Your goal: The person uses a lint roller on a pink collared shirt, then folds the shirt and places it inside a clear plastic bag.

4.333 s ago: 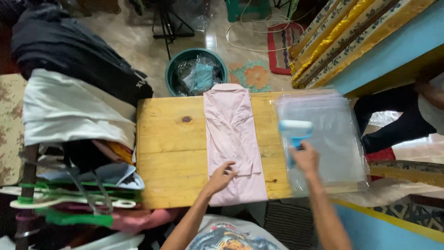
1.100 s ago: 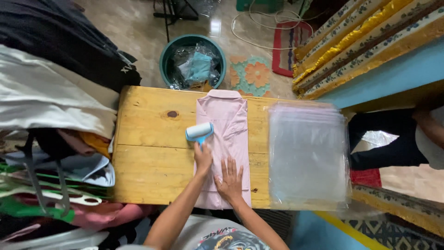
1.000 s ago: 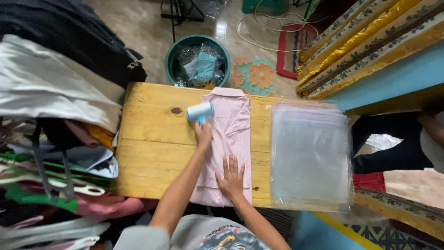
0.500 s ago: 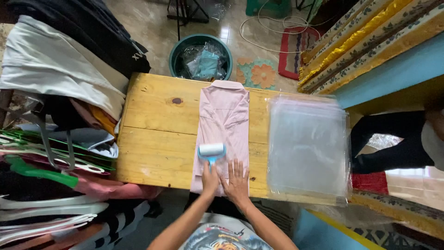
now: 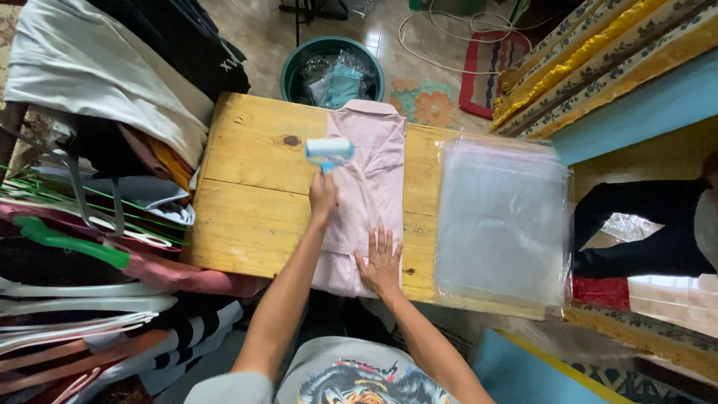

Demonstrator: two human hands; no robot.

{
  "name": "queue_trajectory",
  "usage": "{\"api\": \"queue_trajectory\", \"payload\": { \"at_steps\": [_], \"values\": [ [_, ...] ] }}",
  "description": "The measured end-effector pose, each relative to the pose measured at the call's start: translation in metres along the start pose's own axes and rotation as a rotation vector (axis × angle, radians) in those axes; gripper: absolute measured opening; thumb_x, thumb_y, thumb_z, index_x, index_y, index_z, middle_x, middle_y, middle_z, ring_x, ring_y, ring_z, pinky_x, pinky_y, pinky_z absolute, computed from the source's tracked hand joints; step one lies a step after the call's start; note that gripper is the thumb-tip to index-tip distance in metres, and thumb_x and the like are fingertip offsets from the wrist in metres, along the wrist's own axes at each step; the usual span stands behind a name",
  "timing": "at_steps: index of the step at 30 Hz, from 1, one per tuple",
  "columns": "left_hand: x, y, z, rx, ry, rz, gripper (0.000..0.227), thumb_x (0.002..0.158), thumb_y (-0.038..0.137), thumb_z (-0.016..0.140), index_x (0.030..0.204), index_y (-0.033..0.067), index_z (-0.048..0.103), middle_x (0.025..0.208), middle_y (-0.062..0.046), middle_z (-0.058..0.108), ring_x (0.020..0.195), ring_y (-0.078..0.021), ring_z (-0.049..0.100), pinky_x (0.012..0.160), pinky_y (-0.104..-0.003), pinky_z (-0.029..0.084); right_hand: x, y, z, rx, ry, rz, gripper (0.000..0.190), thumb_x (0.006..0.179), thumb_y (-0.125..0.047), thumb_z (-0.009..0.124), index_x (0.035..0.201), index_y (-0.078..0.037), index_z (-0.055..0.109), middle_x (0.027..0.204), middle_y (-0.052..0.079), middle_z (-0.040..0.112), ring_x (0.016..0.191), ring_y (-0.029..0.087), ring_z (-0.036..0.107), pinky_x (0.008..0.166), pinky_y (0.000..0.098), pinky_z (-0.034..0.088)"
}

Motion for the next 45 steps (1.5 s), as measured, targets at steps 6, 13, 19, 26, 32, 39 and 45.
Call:
{"api": "queue_trajectory", "payload": {
  "at_steps": [6,13,19,26,32,39,45],
  "values": [
    [-0.089,-0.090,-0.056,0.409,-0.286,-0.118,0.051,0.093,0.050,0.061,0.132,0.0184,0.070,0.125,-0.016,0.071,0.121,-0.0420,0.063,0.100,-0.055,0.051,0.016,0.008,-0.003,-0.014,-0.030,-0.021,0.091,0.094,-0.062,0.051,0.165,-0.017,0.018,0.171,0.014,0.014,0.156,0.038,0.012,0.120,0.0669,0.007],
    [-0.084,-0.074,-0.163,0.790,-0.208,-0.264,0.050,0.086,0.067,0.055,0.121,0.0373,0.076,0.108,-0.007,0.078,0.112,-0.0369,0.070,0.095,-0.049,0.054,-0.001,0.016,-0.028,-0.053,-0.043,-0.030,0.075,0.102,-0.055,0.039,0.162,-0.012,0.027,0.168,0.014,0.025,0.154,0.038,0.021,0.116,0.0695,0.018],
    [-0.107,-0.065,-0.057,0.623,-0.286,-0.141,0.054,0.089,0.059,0.062,0.124,0.0218,0.075,0.106,-0.017,0.077,0.108,-0.0402,0.071,0.094,-0.050,0.055,-0.035,0.011,-0.020,-0.104,0.085,-0.048,0.072,0.102,-0.050,0.040,0.159,-0.008,0.030,0.165,0.022,0.028,0.151,0.042,0.026,0.115,0.0672,0.023],
    [-0.073,-0.001,0.080,0.443,-0.378,-0.064,0.056,0.103,0.044,0.048,0.136,0.0005,0.059,0.124,-0.034,0.066,0.123,-0.0517,0.060,0.106,-0.061,0.045,-0.047,0.008,-0.013,-0.067,0.001,-0.005,0.077,0.096,-0.050,0.051,0.159,-0.009,0.032,0.165,0.017,0.030,0.153,0.038,0.023,0.117,0.0633,0.021],
    [0.056,-0.006,0.161,0.433,-0.396,-0.004,0.058,0.102,0.052,0.048,0.135,0.0066,0.060,0.123,-0.029,0.067,0.126,-0.0483,0.059,0.109,-0.058,0.044,-0.043,0.007,-0.025,-0.038,0.013,0.010,0.080,0.095,-0.049,0.057,0.159,-0.009,0.032,0.164,0.018,0.031,0.151,0.038,0.026,0.116,0.0619,0.022],
    [-0.019,-0.049,0.128,-0.074,-0.445,0.049,0.027,0.095,0.016,0.050,0.108,-0.0030,0.064,0.095,-0.017,0.069,0.093,-0.0280,0.065,0.089,-0.046,0.049,-0.027,0.016,-0.033,0.325,0.231,0.308,0.072,0.103,-0.062,0.030,0.154,-0.014,0.042,0.150,0.011,0.051,0.140,0.030,0.047,0.120,0.0574,0.022],
    [-0.120,-0.047,0.108,-0.057,-0.483,0.126,0.026,0.087,0.021,0.074,0.100,-0.0022,0.071,0.111,-0.027,0.064,0.117,-0.0450,0.059,0.107,-0.052,0.041,-0.011,0.056,-0.050,0.376,0.071,0.631,0.058,0.075,-0.051,0.075,0.131,-0.039,0.064,0.087,0.005,0.079,0.090,0.033,0.077,0.078,0.0494,0.058]
  ]
}}
Point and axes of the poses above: each hand's wrist, its own x-axis towards the middle knuckle, its own z-axis out of the palm, y = z × x, the point moved 1 cm from there along x, towards the middle knuckle
